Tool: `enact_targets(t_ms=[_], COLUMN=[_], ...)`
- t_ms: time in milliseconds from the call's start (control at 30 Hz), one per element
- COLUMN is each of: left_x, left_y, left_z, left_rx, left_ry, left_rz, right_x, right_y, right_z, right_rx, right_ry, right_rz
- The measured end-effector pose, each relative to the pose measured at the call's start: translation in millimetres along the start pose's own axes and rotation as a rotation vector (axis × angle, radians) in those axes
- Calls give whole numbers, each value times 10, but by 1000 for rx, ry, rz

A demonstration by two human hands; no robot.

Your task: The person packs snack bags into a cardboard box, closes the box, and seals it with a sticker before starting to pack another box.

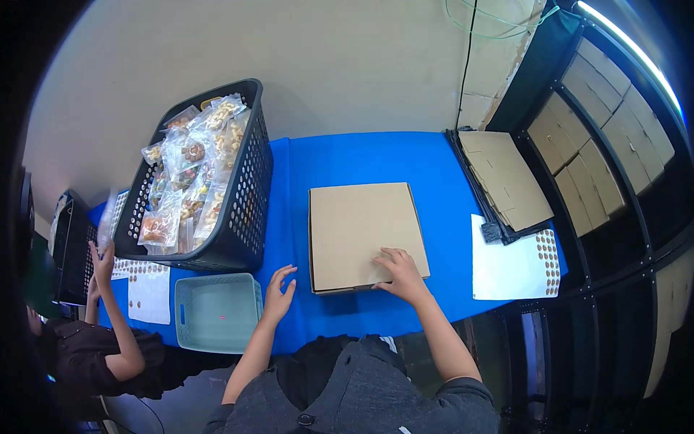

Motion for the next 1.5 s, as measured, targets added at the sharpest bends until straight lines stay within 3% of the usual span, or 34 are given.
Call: enact_targets(t_ms=[167, 233, 267, 400, 467, 567, 733, 1267, 1300, 1367, 1500], left_x=[26, 60, 75, 170, 191, 207, 354, 604, 617, 656, 755], left_y=[-51, -97, -118, -264, -476, -838, -1032, -912, -941, -1066, -1699], left_z=[5, -15, -27, -190, -239, -519, -336, -337, -413, -575, -888], left_rx=[15, -1, -17, -86, -320, -420, -651, -578, -579, -877, -963], left_ry=[-2, -17, -30, -123, -83, -228, -390, -336, -346, -373, -478], left_rz=[-4, 9, 25, 91, 187, 373, 384, 220, 229, 327, 426], right_x=[116, 157, 140, 10, -101, -304, -451, -451, -423, -379, -172], right_y=[-211, -206, -163, 6, -3, -162, -650, -666, -620, -511, -167], right_z=[-94, 32, 116, 243, 216, 123, -50, -237, -284, -350, -752], right_rx=[-41, 301, 297, 159, 112, 85, 220, 195, 196, 199, 240], right_ry=[-39, -68, -48, -173, -180, -207, -271, -341, -352, -280, -228], right_rz=[62, 55, 57, -146, -246, -409, -327, -216, -224, -227, -190])
Point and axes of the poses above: each hand's wrist, its own x-axis away from the middle knuckle, its own y-axis out of the back of the hand, z = x × y, the point moved 6 cm from there along -x, towards the middle knuckle, and after that the axes turned 2 degrees about -x, right-handed, at the moved point
